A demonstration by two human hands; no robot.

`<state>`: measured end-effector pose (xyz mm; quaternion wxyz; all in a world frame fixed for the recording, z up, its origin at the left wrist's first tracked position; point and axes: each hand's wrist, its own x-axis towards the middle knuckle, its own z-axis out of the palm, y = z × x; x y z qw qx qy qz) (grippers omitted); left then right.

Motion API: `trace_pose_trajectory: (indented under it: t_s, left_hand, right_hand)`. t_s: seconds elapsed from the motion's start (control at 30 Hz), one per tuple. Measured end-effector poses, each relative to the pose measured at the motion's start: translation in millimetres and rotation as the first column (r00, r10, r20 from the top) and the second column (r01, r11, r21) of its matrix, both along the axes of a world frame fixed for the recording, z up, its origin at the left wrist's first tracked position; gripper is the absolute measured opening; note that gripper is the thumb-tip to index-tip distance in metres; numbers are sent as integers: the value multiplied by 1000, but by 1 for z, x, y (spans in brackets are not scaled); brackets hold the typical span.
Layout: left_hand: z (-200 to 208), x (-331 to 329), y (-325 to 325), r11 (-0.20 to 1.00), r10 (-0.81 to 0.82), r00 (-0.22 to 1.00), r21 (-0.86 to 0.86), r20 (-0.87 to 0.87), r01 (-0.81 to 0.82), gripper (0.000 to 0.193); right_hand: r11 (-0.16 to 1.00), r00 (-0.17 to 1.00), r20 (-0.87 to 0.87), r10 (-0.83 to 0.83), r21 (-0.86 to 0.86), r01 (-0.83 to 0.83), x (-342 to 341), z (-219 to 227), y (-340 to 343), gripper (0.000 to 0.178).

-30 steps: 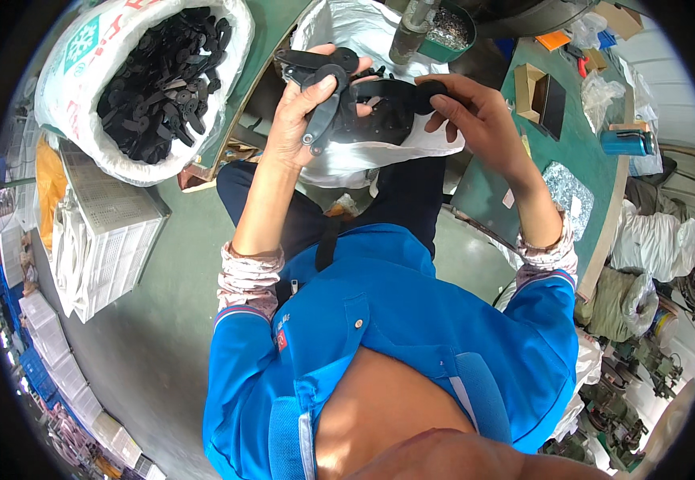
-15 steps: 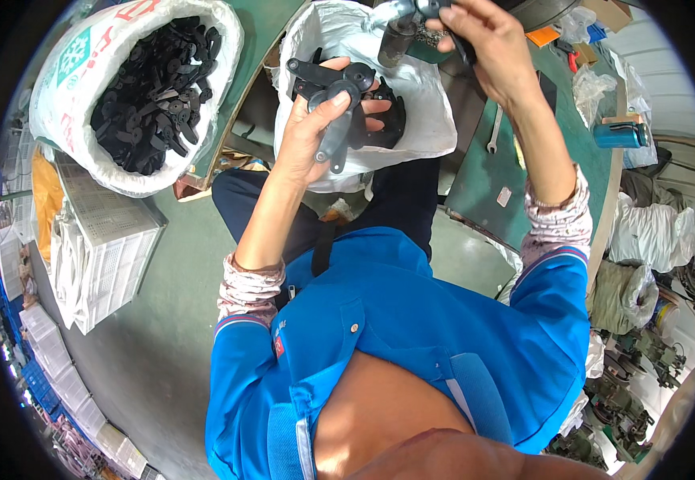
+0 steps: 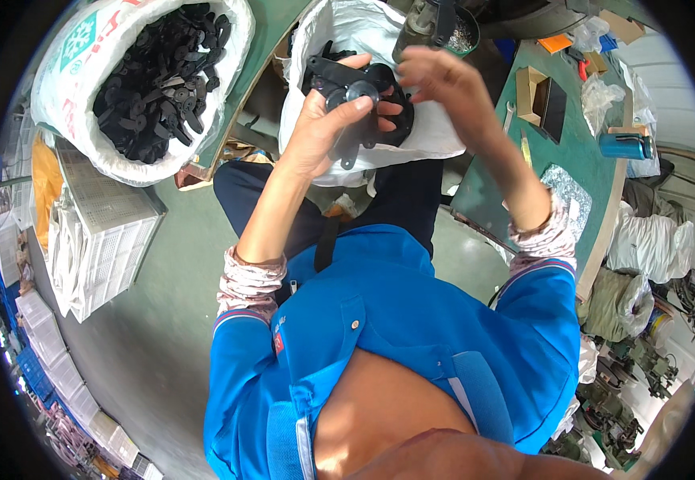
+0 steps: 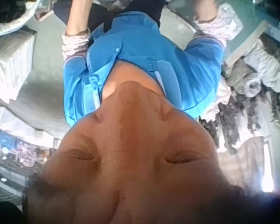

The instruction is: The person repeatedly picks black plastic components from a white sack, attaches small metal fasteners to them by hand, and returns the assembled units to the sack. The process is continuous and repetitive throughout the clip.

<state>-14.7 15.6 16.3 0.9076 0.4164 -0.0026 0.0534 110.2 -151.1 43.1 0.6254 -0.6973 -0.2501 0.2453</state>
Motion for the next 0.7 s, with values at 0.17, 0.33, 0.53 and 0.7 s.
trace_pose_trajectory:
  t_s: [0.17,0.33,0.53,0.7]
  left_hand:
    - [4,-2,-11,1000,-21,999,7,28,21,70]
    - [-2,-3,2,993,-92,995,-72,-39,89,59]
    - [-19,-6,6,889,-203,978,-429,-52,162,52]
    - [-18,-15,1,637,-396,918,-712,25,294,56]
  right_hand:
    - [952,992,-120,25,305,12,-14,-6,-3,21]
    - [820,982,-178,59,570,54,0,7,-32,14]
    - [948,943,219,250,144,-285,0,20,-33,29]
    - [862,820,337,463,45,-505,-5,27,-22,38]
